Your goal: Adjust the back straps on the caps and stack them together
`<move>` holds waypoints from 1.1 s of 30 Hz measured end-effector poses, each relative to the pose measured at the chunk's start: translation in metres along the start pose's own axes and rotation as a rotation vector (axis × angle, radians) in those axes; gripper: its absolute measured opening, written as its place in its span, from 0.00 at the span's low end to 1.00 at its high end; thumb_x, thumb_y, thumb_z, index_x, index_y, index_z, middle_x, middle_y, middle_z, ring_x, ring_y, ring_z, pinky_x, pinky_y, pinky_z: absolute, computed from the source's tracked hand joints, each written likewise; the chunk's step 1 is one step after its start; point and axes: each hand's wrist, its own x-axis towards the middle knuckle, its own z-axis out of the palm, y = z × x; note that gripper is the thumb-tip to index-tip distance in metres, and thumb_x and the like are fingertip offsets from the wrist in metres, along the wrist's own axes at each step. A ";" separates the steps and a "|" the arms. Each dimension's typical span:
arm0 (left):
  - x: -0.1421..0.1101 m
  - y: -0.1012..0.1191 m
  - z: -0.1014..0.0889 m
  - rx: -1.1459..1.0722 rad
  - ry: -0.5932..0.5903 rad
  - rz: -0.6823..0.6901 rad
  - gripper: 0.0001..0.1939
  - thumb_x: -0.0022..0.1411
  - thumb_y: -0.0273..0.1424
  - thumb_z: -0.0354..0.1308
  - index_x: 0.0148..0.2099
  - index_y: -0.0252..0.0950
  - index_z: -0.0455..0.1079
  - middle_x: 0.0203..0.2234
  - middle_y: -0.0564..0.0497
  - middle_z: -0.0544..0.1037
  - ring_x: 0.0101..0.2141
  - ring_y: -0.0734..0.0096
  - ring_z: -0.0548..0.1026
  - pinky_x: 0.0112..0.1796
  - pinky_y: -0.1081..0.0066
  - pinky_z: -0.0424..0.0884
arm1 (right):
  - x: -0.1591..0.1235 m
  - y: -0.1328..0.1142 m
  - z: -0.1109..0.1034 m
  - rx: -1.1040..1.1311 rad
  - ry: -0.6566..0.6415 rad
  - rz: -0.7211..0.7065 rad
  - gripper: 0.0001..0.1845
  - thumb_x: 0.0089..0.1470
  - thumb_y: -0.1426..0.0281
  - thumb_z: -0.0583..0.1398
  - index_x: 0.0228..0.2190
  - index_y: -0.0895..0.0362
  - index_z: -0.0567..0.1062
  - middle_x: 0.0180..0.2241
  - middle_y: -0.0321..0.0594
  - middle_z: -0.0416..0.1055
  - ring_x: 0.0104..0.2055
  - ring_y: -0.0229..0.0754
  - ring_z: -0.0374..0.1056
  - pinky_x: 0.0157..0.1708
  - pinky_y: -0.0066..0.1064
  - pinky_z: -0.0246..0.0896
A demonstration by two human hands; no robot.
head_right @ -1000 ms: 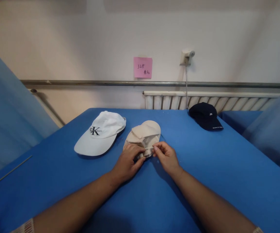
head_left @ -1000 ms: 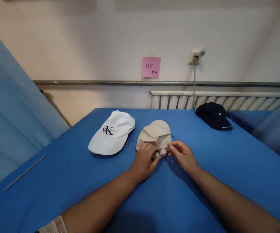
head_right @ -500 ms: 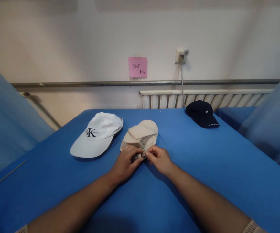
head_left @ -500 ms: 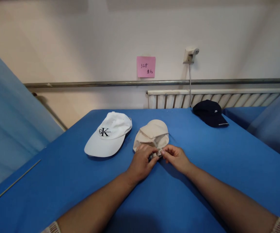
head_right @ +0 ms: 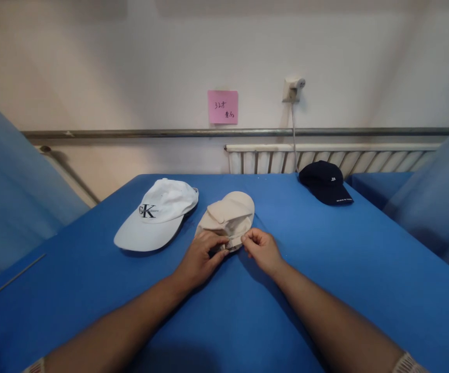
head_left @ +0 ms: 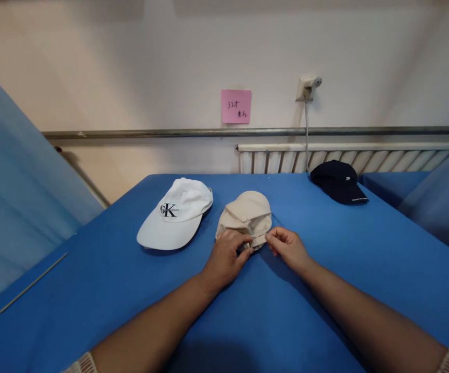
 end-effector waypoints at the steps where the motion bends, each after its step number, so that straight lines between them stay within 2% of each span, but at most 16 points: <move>1: 0.000 0.000 0.000 -0.001 0.000 0.000 0.11 0.59 0.32 0.61 0.45 0.38 0.73 0.37 0.47 0.77 0.41 0.62 0.72 0.45 0.60 0.66 | 0.000 0.000 0.000 0.003 0.006 0.005 0.16 0.48 0.57 0.61 0.22 0.56 0.68 0.16 0.29 0.63 0.17 0.32 0.56 0.18 0.25 0.52; 7: 0.000 -0.002 -0.002 0.008 0.007 -0.003 0.11 0.58 0.31 0.61 0.44 0.38 0.74 0.38 0.47 0.78 0.42 0.61 0.72 0.46 0.60 0.66 | 0.001 -0.002 -0.003 0.021 0.075 0.049 0.15 0.46 0.58 0.62 0.20 0.56 0.68 0.15 0.29 0.63 0.16 0.32 0.56 0.19 0.25 0.50; 13: 0.001 -0.008 0.000 -0.040 0.029 -0.045 0.10 0.57 0.29 0.63 0.43 0.40 0.76 0.37 0.48 0.79 0.41 0.62 0.73 0.45 0.61 0.67 | 0.002 -0.001 -0.003 0.112 0.072 0.121 0.18 0.46 0.55 0.63 0.20 0.57 0.69 0.16 0.31 0.65 0.16 0.31 0.57 0.18 0.24 0.51; 15: 0.001 -0.009 0.001 -0.072 0.038 -0.088 0.10 0.56 0.28 0.63 0.43 0.40 0.76 0.36 0.49 0.79 0.41 0.62 0.74 0.46 0.61 0.67 | 0.001 -0.003 -0.002 0.190 0.131 0.194 0.17 0.47 0.56 0.63 0.23 0.57 0.71 0.18 0.32 0.68 0.17 0.31 0.59 0.17 0.24 0.51; 18: 0.002 -0.008 0.002 -0.107 0.050 -0.144 0.10 0.55 0.28 0.64 0.41 0.39 0.77 0.36 0.50 0.80 0.41 0.63 0.74 0.46 0.61 0.68 | -0.007 -0.010 0.002 0.378 0.238 0.407 0.10 0.50 0.63 0.63 0.31 0.58 0.73 0.26 0.37 0.73 0.19 0.32 0.64 0.16 0.22 0.53; 21: 0.002 -0.005 0.002 -0.129 0.072 -0.165 0.10 0.56 0.28 0.62 0.42 0.40 0.77 0.37 0.49 0.80 0.41 0.63 0.75 0.45 0.62 0.68 | -0.022 -0.018 0.013 0.572 0.156 0.611 0.07 0.52 0.69 0.62 0.33 0.60 0.74 0.31 0.42 0.75 0.22 0.32 0.67 0.18 0.22 0.57; 23: 0.001 -0.004 0.002 -0.141 0.076 -0.165 0.10 0.56 0.28 0.62 0.42 0.40 0.77 0.37 0.49 0.80 0.41 0.63 0.75 0.45 0.62 0.69 | -0.031 -0.021 0.024 0.656 0.079 0.660 0.07 0.52 0.70 0.62 0.34 0.61 0.76 0.32 0.43 0.76 0.24 0.33 0.69 0.19 0.22 0.59; 28: -0.001 -0.004 0.005 -0.145 0.074 -0.155 0.11 0.57 0.28 0.62 0.44 0.39 0.76 0.38 0.50 0.80 0.41 0.63 0.74 0.45 0.63 0.68 | -0.032 -0.015 0.044 0.854 0.072 0.584 0.05 0.48 0.74 0.66 0.30 0.61 0.76 0.25 0.36 0.73 0.24 0.30 0.67 0.21 0.20 0.59; 33: -0.002 -0.001 0.006 -0.111 0.065 -0.159 0.10 0.57 0.30 0.61 0.43 0.38 0.74 0.36 0.50 0.79 0.41 0.63 0.73 0.44 0.63 0.67 | -0.020 -0.004 0.037 0.877 0.055 0.445 0.10 0.41 0.75 0.70 0.29 0.60 0.77 0.27 0.35 0.73 0.25 0.30 0.66 0.25 0.20 0.61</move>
